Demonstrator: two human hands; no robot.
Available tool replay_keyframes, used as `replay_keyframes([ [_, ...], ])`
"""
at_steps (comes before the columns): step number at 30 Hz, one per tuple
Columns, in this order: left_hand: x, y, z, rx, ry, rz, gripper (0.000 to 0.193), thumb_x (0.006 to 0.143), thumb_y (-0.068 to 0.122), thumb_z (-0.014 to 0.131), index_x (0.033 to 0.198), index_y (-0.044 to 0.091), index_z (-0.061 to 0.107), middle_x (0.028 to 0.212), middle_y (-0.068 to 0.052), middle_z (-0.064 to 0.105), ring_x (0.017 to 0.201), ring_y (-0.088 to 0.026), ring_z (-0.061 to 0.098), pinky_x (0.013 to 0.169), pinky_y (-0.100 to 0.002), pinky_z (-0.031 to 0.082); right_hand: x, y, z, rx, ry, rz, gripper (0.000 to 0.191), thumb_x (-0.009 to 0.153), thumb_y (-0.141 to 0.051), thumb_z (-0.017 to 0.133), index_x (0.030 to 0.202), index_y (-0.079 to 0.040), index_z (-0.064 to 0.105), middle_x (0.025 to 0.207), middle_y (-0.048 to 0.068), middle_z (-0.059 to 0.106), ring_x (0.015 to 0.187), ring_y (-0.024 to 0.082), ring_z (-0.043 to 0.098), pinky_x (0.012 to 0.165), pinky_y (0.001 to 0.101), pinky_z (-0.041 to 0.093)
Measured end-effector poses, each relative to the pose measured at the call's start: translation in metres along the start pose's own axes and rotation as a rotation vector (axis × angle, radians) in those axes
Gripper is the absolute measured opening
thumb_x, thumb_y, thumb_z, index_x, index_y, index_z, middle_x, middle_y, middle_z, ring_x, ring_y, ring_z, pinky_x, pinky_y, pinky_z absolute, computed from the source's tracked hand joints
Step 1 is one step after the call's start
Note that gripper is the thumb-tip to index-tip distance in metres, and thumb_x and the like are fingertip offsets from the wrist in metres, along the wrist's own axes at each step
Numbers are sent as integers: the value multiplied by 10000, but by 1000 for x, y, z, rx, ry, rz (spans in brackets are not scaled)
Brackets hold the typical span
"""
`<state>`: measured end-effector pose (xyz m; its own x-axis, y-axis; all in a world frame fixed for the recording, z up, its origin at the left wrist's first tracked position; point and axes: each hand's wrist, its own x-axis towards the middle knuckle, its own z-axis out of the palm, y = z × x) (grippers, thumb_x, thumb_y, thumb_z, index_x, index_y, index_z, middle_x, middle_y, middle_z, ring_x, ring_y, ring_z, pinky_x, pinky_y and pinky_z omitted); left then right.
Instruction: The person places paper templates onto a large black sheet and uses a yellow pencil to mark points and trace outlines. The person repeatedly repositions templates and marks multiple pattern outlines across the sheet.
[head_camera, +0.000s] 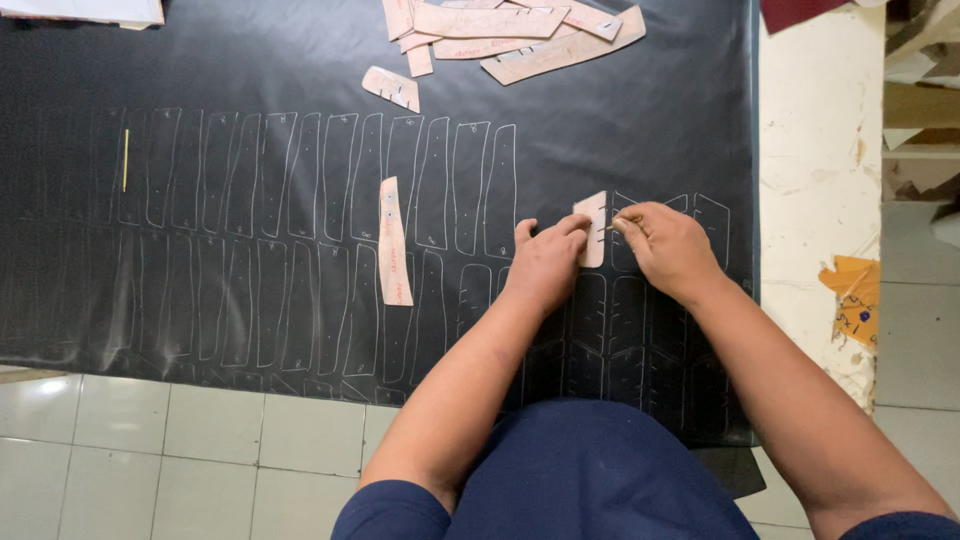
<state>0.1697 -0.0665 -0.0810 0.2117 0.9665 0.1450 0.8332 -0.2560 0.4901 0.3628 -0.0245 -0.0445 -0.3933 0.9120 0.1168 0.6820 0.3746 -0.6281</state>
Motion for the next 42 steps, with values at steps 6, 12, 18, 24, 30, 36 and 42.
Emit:
replay_keyframes([
  [6, 1, 3, -4, 4, -58, -25, 142, 890, 36, 580, 945, 114, 686, 1357, 52, 633, 1165, -155, 644, 1120, -566, 312, -11, -6, 2, 24, -56, 14, 208, 993, -238, 652, 1066, -65, 743, 1019, 104, 748, 890, 293, 721, 782, 378, 560],
  [12, 1, 1, -6, -28, -63, -21, 191, 847, 5, 582, 948, 111, 706, 1358, 49, 635, 1188, -158, 633, 1115, -576, 310, -17, -3, -1, 43, -20, 10, 206, 995, -221, 648, 1086, -60, 738, 1051, 106, 744, 900, 293, 721, 777, 372, 559],
  [18, 0, -3, -3, -57, -60, -13, 184, 851, 1, 586, 919, 113, 716, 1366, 48, 632, 1203, -164, 629, 1111, -581, 314, -33, -5, 1, 2, -49, -47, 194, 987, -225, 650, 1052, -65, 736, 1022, 97, 737, 915, 296, 707, 802, 384, 554],
  [24, 0, -5, -3, -46, -83, -18, 179, 857, 12, 590, 914, 119, 722, 1378, 59, 622, 1203, -153, 631, 1118, -573, 314, -35, -11, 7, -87, -57, -145, 161, 965, -221, 660, 1006, -79, 725, 956, 79, 725, 899, 307, 671, 830, 412, 525],
  [30, 0, -5, -3, -49, -80, -22, 157, 882, 45, 588, 915, 122, 720, 1388, 58, 617, 1199, -152, 632, 1116, -585, 304, -32, -16, 17, -39, -42, -201, 131, 960, -206, 672, 997, -86, 710, 918, 70, 715, 874, 298, 668, 817, 411, 521],
  [36, -1, -4, -3, -31, -68, -4, 120, 916, 101, 579, 961, 113, 689, 1391, 43, 616, 1183, -165, 639, 1116, -603, 299, -28, -19, 29, 30, 2, -244, 104, 960, -165, 678, 1027, -89, 704, 917, 75, 707, 858, 294, 671, 810, 406, 525],
  [42, -6, -4, 1, 47, -29, 78, 155, 901, 113, 556, 984, 118, 688, 1353, 6, 625, 1186, -211, 646, 1065, -570, 339, -29, -24, 25, 16, 26, -232, 106, 973, -170, 674, 1019, -80, 705, 911, 82, 700, 855, 290, 667, 798, 407, 528],
])
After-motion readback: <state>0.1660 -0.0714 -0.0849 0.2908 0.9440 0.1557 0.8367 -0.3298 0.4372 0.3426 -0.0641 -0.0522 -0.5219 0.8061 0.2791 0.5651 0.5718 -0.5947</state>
